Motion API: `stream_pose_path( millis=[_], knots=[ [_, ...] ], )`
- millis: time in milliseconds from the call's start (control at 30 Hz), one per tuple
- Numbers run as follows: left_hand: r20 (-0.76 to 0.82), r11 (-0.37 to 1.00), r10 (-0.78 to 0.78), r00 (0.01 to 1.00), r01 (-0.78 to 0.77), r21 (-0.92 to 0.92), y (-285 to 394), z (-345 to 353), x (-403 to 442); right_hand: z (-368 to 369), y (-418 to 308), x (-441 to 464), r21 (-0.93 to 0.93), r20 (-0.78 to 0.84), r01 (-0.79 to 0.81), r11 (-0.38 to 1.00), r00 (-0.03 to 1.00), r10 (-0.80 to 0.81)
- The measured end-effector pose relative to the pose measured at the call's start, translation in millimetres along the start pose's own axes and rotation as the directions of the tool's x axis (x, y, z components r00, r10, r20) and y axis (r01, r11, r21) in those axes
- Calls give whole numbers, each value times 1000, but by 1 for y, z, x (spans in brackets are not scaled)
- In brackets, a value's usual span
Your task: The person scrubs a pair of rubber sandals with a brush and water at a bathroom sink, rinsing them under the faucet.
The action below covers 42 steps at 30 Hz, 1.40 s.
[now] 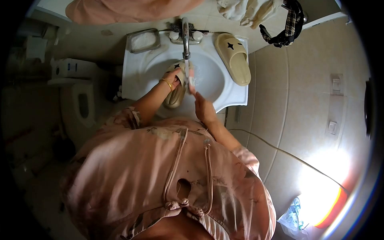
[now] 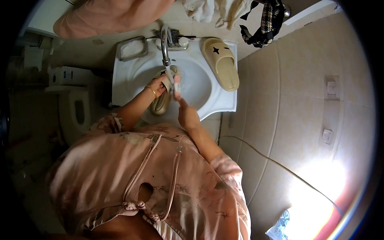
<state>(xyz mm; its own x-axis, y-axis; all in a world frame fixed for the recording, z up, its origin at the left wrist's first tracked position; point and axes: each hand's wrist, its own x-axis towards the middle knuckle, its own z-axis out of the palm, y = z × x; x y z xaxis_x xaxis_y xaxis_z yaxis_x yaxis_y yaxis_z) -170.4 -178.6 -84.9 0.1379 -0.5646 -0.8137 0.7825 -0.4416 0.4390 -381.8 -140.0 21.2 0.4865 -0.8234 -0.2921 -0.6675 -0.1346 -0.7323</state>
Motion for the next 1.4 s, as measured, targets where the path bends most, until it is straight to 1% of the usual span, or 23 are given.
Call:
stream_pose_path(
  millis=[100,133,233,300,333,433,533,567,633,733,767,800,833,900,933,1033,1067,1100,1167,1200,1233,1300,1400],
  knots=[
    [45,999,20,999,-22,35,-5,1,3,-2,10,-30,82,-5,-5,997,1000,6],
    [27,1000,-18,999,18,21,-7,-2,7,-2,11,-24,41,1,-77,996,997,77],
    [-3,994,-107,994,107,-11,-2,3,11,-4,12,32,-95,-70,-151,984,987,145],
    [-23,991,-132,991,131,-25,12,16,-6,-11,13,53,25,-159,-92,995,983,95],
    [-45,994,-104,994,102,-39,14,15,-5,-24,-1,46,-9,-71,-139,990,988,138],
    [-11,973,-191,982,187,-138,19,7,-2,-35,-30,-6,-247,140,-93,965,982,130],
    [-52,982,-163,985,156,-107,18,11,-2,-26,-23,-11,-324,127,6,946,991,38],
    [-53,978,-190,980,185,-100,19,12,-3,-27,-20,5,-322,74,-53,945,994,81],
    [-53,969,-236,970,232,-82,22,13,-3,-24,0,41,-294,-117,-65,954,993,32],
    [-4,971,-240,971,240,-13,28,10,2,-36,-10,28,-276,-7,-68,959,998,69],
    [15,968,-249,968,249,-1,27,7,5,-41,-22,9,-280,67,-16,960,997,36],
    [83,961,-261,962,267,-75,27,1,11,-38,-24,-11,-274,110,43,961,994,-13],
    [98,968,-242,965,247,-39,31,6,4,-38,-27,-22,-261,156,104,960,986,-64],
    [124,978,-208,970,205,36,39,15,-9,-49,-37,-9,-310,90,7,951,996,22],
    [112,988,-152,982,152,10,36,17,-8,-53,-42,1,-329,50,-41,943,997,61],
    [142,990,-126,982,134,-43,56,15,-4,-44,-34,22,-172,-83,6,985,996,-21],
    [185,980,-191,964,197,-16,64,12,-5,-43,-37,22,-148,-125,10,989,992,-29],
    [165,976,-212,963,217,-13,70,19,-14,-42,-32,26,-70,-234,92,993,967,-106],
    [112,968,-247,962,251,-17,80,21,-35,-35,-17,35,69,-445,283,957,867,-225],
    [123,967,-254,959,251,46,77,11,-28,-52,-30,30,147,-327,79,986,945,-27],
    [133,975,-222,966,217,49,75,9,-32,-60,-31,29,197,-225,-52,979,970,97],
    [157,987,-156,975,148,57,67,7,-41,-56,-25,15,133,-258,58,989,966,-21],
    [91,967,-56,994,32,254,63,4,-44,-68,-42,-9,96,-205,43,994,978,-23]
  ],
)
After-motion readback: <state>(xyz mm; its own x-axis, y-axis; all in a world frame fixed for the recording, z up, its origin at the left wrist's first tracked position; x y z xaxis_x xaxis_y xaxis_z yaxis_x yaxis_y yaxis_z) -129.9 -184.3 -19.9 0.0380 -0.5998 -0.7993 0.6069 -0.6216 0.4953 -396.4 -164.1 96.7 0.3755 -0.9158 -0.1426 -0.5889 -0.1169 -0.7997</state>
